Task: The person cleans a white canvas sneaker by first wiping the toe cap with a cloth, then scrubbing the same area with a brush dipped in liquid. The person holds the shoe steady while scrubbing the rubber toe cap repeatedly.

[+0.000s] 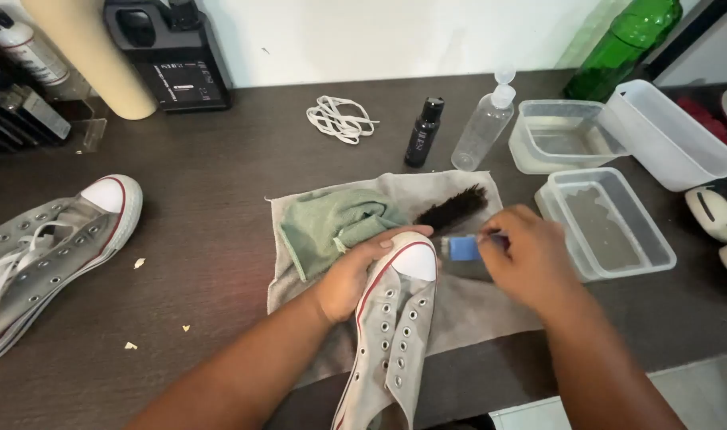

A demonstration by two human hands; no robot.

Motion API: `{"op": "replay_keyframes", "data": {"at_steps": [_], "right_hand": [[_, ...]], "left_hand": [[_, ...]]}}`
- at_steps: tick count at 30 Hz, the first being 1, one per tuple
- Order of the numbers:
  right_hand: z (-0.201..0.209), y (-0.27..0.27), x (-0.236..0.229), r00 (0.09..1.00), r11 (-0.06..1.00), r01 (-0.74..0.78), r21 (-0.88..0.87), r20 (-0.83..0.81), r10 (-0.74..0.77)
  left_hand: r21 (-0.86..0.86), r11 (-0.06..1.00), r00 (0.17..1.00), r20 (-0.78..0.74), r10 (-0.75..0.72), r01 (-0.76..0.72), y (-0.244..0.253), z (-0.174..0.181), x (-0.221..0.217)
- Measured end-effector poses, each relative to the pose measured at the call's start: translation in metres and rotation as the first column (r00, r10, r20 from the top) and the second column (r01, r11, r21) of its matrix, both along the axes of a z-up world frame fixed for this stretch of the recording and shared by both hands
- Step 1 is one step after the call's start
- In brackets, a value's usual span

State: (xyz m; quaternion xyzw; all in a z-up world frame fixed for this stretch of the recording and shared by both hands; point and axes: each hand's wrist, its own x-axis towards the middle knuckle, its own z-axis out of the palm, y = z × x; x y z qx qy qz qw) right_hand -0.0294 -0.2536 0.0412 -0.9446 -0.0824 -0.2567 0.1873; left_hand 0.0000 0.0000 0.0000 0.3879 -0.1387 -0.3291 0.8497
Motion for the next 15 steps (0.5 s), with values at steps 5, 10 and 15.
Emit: {"op": "replay_keyframes", "data": {"at_steps": [5, 10, 15], "right_hand": [[-0.029, -0.019, -0.011, 0.993, 0.999, -0.002, -0.052, -0.12, -0.004], [0.001, -0.012, -0.014, 0.991, 0.993, -0.091, -0.069, -0.1, 0.084], [0.035, 0.016, 0.015, 0.967, 0.943, -0.253, 0.217, 0.021, 0.255]], "left_hand": [[-0.027, 0.999, 0.999, 0.018, -0.042, 0.042, -0.002, -0.013, 0.01], [-0.034, 0.998, 0.998, 0.037, -0.046, 0.048, -0.001, -0.013, 0.008], [0.043, 0.999, 1.0, -0.007, 0.003, -0.002, -0.01, -0.032, 0.021]]}}
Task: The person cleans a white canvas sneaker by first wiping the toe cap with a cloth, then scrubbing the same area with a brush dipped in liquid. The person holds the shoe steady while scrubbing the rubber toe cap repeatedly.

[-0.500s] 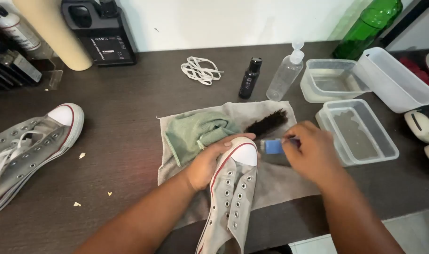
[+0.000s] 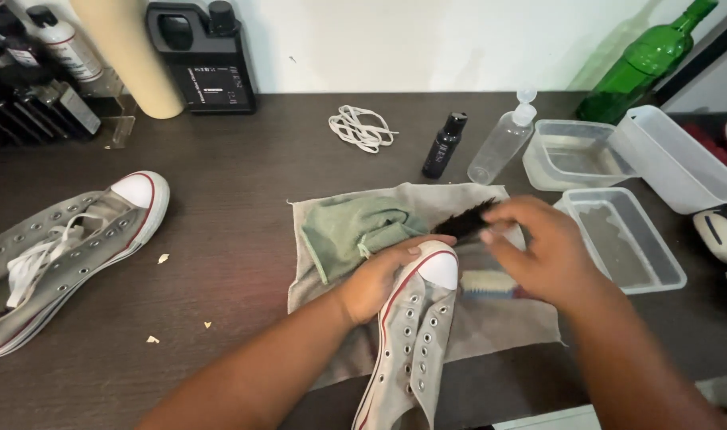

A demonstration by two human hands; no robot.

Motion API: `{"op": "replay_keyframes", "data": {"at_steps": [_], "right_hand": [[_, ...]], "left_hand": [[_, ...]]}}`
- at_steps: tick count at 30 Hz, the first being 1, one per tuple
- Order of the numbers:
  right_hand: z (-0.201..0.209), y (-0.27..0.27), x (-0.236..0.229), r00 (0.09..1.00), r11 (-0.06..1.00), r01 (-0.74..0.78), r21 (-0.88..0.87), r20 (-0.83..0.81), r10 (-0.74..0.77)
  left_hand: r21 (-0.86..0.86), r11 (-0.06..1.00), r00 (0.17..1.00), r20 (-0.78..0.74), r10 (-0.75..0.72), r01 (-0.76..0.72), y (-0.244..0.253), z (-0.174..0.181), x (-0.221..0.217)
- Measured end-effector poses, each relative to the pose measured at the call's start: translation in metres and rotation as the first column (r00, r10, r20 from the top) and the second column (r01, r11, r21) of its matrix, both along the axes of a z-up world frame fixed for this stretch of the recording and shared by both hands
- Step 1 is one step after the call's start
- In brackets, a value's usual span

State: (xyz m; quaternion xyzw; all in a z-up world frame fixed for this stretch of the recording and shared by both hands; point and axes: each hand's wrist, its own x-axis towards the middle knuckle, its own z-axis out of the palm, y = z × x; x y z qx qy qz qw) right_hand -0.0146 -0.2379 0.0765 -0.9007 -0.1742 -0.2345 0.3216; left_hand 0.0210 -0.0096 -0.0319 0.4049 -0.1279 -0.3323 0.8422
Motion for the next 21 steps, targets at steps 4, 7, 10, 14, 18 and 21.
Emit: {"op": "replay_keyframes", "data": {"at_steps": [4, 7, 10, 14, 18, 21], "right_hand": [[0.046, 0.073, 0.027, 0.985, 0.996, -0.069, -0.062, -0.165, 0.057], [0.065, 0.114, 0.053, 0.797, 0.968, -0.129, -0.215, -0.603, -0.027], [0.044, 0.12, 0.085, 0.747, 0.865, -0.274, -0.421, -0.66, -0.084], [0.025, 0.105, 0.094, 0.873, 0.926, -0.224, -0.303, -0.486, 0.052], [0.011, 0.032, 0.111, 0.978, 0.972, -0.209, 0.104, 0.005, 0.209], [0.05, -0.024, 0.072, 0.975, 0.986, -0.163, 0.031, 0.156, 0.157]], "left_hand": [[0.077, 0.996, 0.998, -0.01, 0.054, -0.053, -0.006, -0.005, 0.009], [0.215, 0.972, 0.994, -0.026, 0.103, -0.095, -0.01, -0.019, 0.013], [0.195, 0.976, 0.992, -0.05, 0.112, -0.1, -0.009, 0.001, 0.011], [0.237, 0.953, 0.956, 0.266, 0.121, -0.187, 0.001, 0.026, -0.008], [0.107, 0.991, 0.918, 0.394, 0.035, -0.084, 0.01, 0.012, -0.005], [-0.225, 0.961, 0.984, 0.115, -0.135, 0.158, 0.012, -0.007, 0.007]]}}
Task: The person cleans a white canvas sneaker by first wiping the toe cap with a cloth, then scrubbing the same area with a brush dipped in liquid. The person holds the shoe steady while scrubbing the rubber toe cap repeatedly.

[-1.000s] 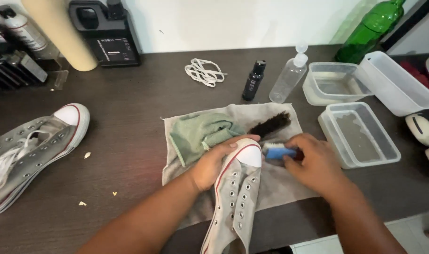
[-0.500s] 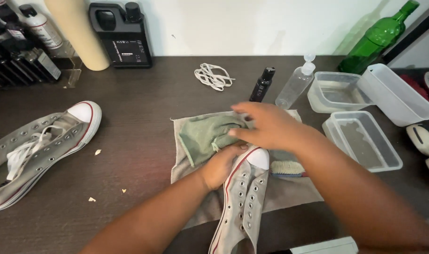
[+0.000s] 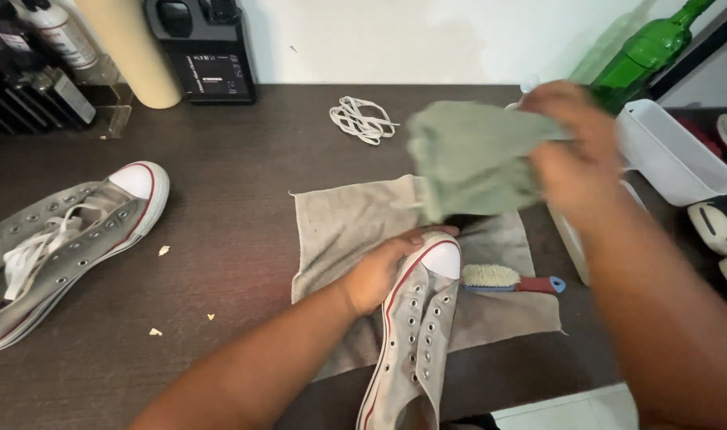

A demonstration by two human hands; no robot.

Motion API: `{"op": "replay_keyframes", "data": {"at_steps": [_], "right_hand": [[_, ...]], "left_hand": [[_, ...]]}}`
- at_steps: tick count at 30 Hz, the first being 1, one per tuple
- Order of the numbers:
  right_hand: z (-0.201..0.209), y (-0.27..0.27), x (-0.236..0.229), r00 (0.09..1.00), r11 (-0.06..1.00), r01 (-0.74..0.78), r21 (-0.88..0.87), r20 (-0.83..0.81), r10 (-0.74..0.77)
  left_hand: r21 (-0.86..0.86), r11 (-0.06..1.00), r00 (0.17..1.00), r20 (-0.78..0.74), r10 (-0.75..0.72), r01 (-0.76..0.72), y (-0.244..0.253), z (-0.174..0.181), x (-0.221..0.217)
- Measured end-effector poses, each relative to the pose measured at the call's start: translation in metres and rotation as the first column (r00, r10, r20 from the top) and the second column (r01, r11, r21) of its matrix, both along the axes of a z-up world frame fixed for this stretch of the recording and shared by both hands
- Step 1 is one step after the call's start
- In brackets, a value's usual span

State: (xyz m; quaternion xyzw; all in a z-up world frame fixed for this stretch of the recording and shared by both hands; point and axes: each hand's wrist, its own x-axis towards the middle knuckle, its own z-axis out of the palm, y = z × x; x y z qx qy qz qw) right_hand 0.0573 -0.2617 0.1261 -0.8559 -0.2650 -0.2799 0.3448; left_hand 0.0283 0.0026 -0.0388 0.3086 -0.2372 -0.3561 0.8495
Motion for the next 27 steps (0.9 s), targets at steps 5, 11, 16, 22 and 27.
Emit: {"op": "replay_keyframes", "data": {"at_steps": [5, 11, 16, 22, 27], "right_hand": [[0.014, 0.002, -0.066, 0.979, 0.995, -0.104, 0.003, 0.178, 0.102], [-0.027, 0.034, -0.078, 0.975, 0.964, -0.088, -0.25, 0.177, 0.135], [-0.047, 0.079, -0.073, 0.917, 0.894, 0.028, -0.446, 0.367, 0.155], [-0.058, 0.121, -0.08, 0.889, 0.963, -0.054, -0.264, 0.426, 0.167], [-0.053, 0.135, -0.084, 0.877, 0.958, -0.253, -0.134, 0.386, 0.285]], "left_hand": [[0.042, 0.998, 0.994, -0.101, -0.033, 0.037, 0.003, 0.009, -0.003], [0.193, 0.978, 0.991, -0.093, 0.099, -0.08, -0.006, 0.033, -0.012], [0.474, 0.858, 0.95, -0.124, 0.287, -0.197, -0.011, 0.025, -0.011], [0.541, 0.598, 0.743, 0.653, 0.145, -0.592, 0.011, 0.01, -0.01], [0.603, 0.569, 0.773, 0.627, 0.096, -0.559, 0.022, 0.001, -0.007]]}}
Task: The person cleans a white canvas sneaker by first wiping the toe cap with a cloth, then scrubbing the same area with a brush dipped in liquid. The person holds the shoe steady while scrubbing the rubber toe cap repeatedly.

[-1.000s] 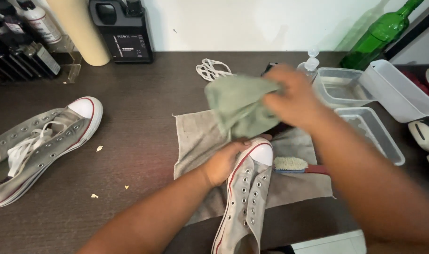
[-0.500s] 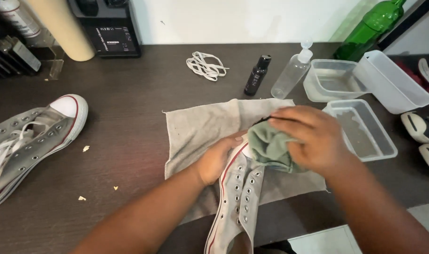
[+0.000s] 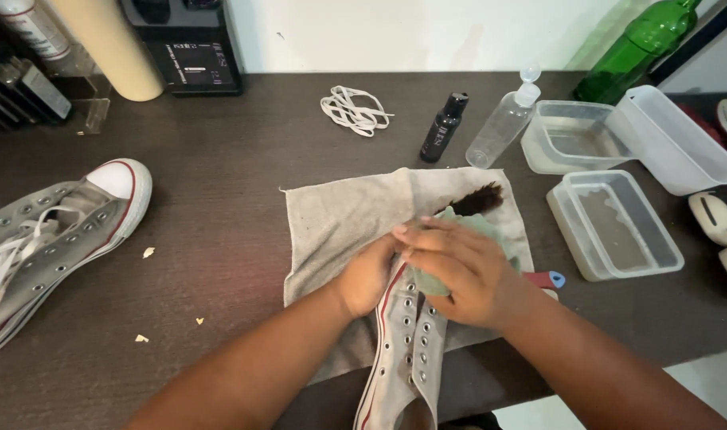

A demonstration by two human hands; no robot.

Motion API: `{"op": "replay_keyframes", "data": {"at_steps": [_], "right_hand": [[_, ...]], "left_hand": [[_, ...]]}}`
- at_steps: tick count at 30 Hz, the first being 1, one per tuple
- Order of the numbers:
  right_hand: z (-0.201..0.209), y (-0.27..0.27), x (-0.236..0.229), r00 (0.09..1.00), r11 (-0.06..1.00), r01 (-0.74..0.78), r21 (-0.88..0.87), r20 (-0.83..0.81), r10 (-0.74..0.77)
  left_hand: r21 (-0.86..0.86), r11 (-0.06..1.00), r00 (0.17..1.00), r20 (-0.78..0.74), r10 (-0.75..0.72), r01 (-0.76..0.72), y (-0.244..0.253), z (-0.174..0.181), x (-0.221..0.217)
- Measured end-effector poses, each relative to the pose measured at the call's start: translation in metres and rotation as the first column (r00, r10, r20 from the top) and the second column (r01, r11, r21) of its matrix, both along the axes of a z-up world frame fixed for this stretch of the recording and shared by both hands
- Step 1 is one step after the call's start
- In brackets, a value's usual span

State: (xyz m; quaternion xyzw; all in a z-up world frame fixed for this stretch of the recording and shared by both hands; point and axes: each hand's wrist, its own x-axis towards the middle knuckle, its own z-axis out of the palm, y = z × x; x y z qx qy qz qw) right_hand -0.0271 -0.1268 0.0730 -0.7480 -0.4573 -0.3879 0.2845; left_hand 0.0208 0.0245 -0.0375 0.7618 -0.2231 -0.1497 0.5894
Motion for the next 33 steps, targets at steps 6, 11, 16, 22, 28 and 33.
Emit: {"op": "replay_keyframes", "data": {"at_steps": [6, 11, 16, 22, 28, 33], "right_hand": [[0.003, 0.011, -0.009, 0.997, 1.0, -0.016, 0.003, 0.071, 0.016], [-0.008, -0.021, -0.007, 0.991, 0.993, -0.109, 0.055, -0.077, 0.113], [0.023, -0.081, 0.003, 0.973, 0.927, 0.101, 0.361, -0.232, -0.016], [0.05, -0.17, -0.021, 0.955, 0.834, 0.096, 0.543, -0.288, 0.077], [0.073, -0.116, -0.04, 0.827, 0.939, 0.322, -0.12, -0.448, -0.341], [0.001, -0.052, 0.0, 0.952, 0.933, 0.252, -0.257, -0.107, -0.286]], "left_hand": [[-0.322, 0.935, 0.961, -0.269, 0.061, -0.15, -0.015, 0.042, -0.022], [-0.345, 0.93, 0.959, -0.282, 0.026, -0.127, -0.028, 0.026, -0.018], [-0.492, 0.867, 0.779, -0.572, -0.258, -0.074, -0.038, -0.033, 0.021], [-0.645, 0.764, 0.782, -0.489, -0.386, -0.026, -0.021, -0.001, 0.006], [-0.724, 0.69, 0.767, -0.437, -0.47, 0.01, -0.02, 0.004, 0.004], [-0.499, 0.867, 0.845, -0.46, -0.274, 0.01, -0.03, -0.015, 0.018]]}}
